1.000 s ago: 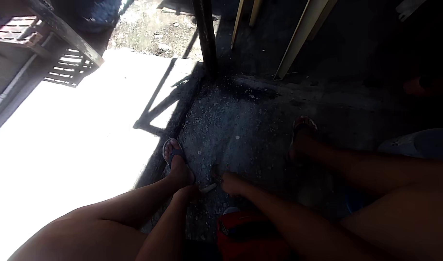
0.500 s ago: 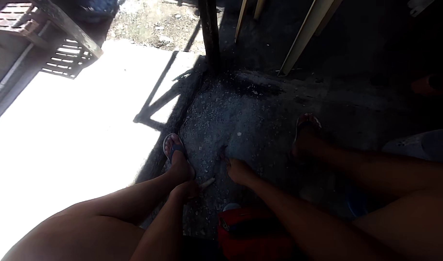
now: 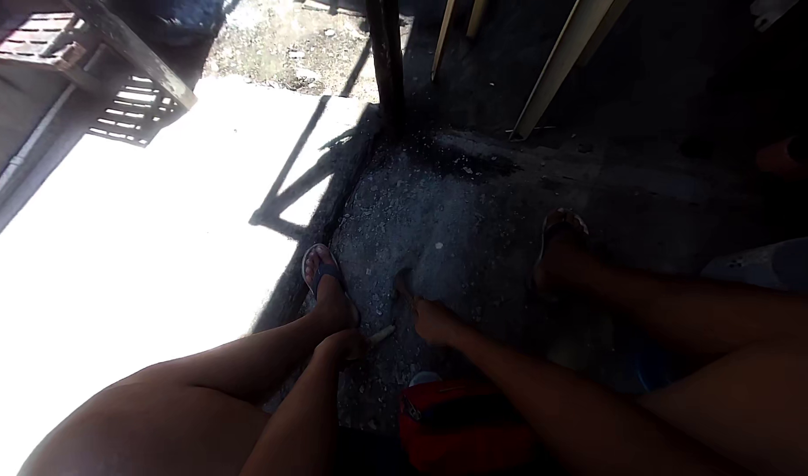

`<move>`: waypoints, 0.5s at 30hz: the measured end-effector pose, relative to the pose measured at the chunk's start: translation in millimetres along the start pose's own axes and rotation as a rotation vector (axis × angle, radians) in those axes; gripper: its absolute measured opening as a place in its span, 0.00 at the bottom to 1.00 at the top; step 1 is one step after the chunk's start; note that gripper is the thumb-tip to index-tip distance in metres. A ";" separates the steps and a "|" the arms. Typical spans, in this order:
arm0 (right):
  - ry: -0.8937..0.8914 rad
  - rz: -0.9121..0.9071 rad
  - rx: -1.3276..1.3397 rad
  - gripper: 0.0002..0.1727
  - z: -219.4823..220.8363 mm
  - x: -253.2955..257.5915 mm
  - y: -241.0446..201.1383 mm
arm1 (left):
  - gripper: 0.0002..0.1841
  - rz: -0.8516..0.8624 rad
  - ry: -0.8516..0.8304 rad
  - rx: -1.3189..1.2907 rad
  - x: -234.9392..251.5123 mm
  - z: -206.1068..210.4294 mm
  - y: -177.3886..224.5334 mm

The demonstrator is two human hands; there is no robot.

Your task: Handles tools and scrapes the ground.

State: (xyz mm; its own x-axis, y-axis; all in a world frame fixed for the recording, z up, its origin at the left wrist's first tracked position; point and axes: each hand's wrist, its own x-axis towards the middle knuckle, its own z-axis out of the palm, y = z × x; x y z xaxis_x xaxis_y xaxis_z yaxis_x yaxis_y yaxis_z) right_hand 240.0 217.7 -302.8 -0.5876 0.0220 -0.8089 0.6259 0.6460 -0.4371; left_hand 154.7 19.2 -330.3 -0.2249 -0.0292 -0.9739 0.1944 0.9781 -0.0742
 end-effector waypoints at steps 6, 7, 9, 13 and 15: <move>0.110 0.059 0.157 0.22 -3.8 3.6 3.7 | 0.27 -0.019 0.013 -0.043 -42.2 -3.1 16.1; 0.094 0.046 0.158 0.24 2.0 4.0 4.4 | 0.27 -0.030 0.003 -0.060 -36.2 -0.5 12.8; -0.072 0.052 0.139 0.20 7.1 3.7 7.7 | 0.26 -0.021 0.001 -0.042 -16.7 1.7 2.1; -0.136 0.118 0.199 0.16 -6.6 3.9 1.3 | 0.21 0.005 0.038 -0.108 -19.3 4.1 2.1; -0.007 0.110 0.180 0.18 -17.8 6.4 0.1 | 0.23 0.284 -0.138 -0.084 -26.2 -4.5 -16.8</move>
State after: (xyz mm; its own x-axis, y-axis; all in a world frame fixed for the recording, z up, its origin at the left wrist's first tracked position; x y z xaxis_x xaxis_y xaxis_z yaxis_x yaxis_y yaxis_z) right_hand 227.1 231.4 -301.1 -0.5076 0.0791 -0.8579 0.7679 0.4931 -0.4089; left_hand 153.1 4.5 -302.6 -0.0402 0.2252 -0.9735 0.1498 0.9646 0.2170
